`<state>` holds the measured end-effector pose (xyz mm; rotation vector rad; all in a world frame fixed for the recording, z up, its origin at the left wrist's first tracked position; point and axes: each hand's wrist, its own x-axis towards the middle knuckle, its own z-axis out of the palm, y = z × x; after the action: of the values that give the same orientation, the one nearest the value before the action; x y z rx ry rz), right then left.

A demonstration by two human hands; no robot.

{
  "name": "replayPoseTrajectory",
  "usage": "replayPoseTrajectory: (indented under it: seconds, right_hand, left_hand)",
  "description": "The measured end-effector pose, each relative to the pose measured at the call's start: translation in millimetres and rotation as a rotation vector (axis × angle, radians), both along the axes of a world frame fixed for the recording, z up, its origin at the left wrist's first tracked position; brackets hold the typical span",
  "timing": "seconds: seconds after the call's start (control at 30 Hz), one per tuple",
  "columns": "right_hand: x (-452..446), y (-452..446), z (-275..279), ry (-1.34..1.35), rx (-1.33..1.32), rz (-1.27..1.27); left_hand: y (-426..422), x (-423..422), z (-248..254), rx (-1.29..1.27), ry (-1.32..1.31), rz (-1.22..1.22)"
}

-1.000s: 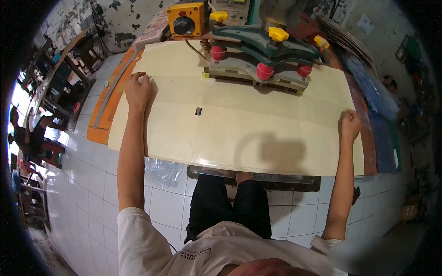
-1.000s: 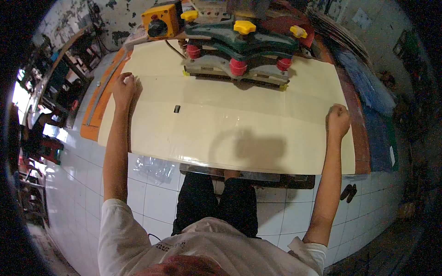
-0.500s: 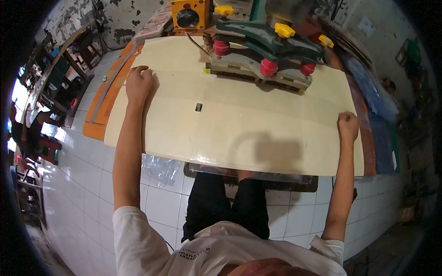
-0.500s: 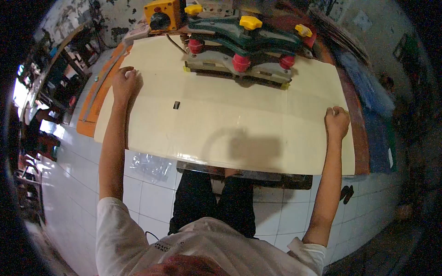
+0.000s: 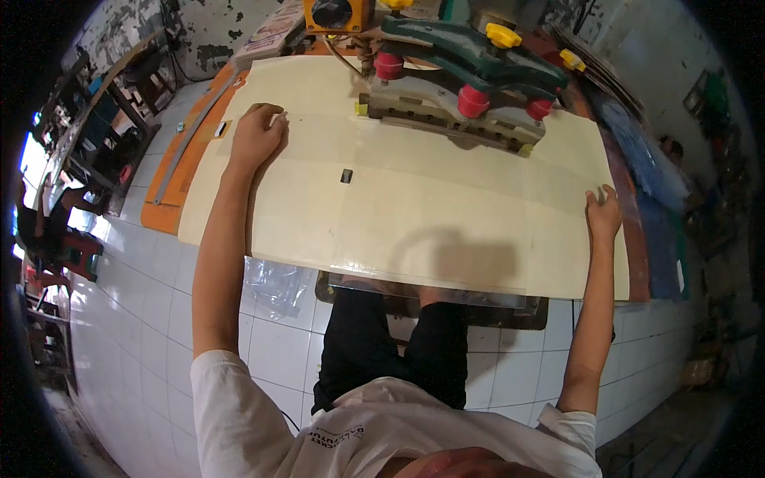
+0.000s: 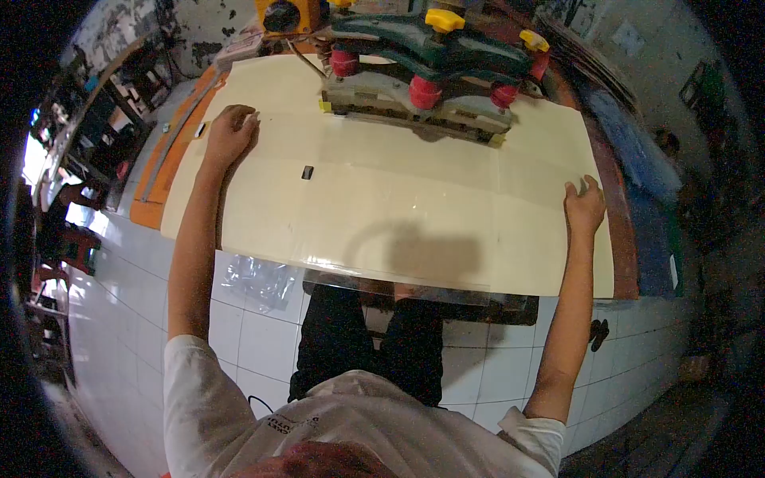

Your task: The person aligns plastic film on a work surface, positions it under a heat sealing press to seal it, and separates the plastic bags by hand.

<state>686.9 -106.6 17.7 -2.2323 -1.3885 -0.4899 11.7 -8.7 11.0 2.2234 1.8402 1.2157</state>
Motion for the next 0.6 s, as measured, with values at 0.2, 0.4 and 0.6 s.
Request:
replayPoseTrajectory:
  seconds: [0.2,0.4,0.6]
  right_hand:
    - [0,1,-11,0.117,0.063,0.062]
    - [-3,2,-10,0.183,-0.016,0.072]
    - [-71,-33,46,0.477,0.3,0.444]
  left_hand:
    - [-3,4,-6,-0.044,-0.021,-0.042]
    - [-4,5,-9,-0.018,0.055,-0.057]
    - [9,7,-33,-0.04,-0.089,-0.178]
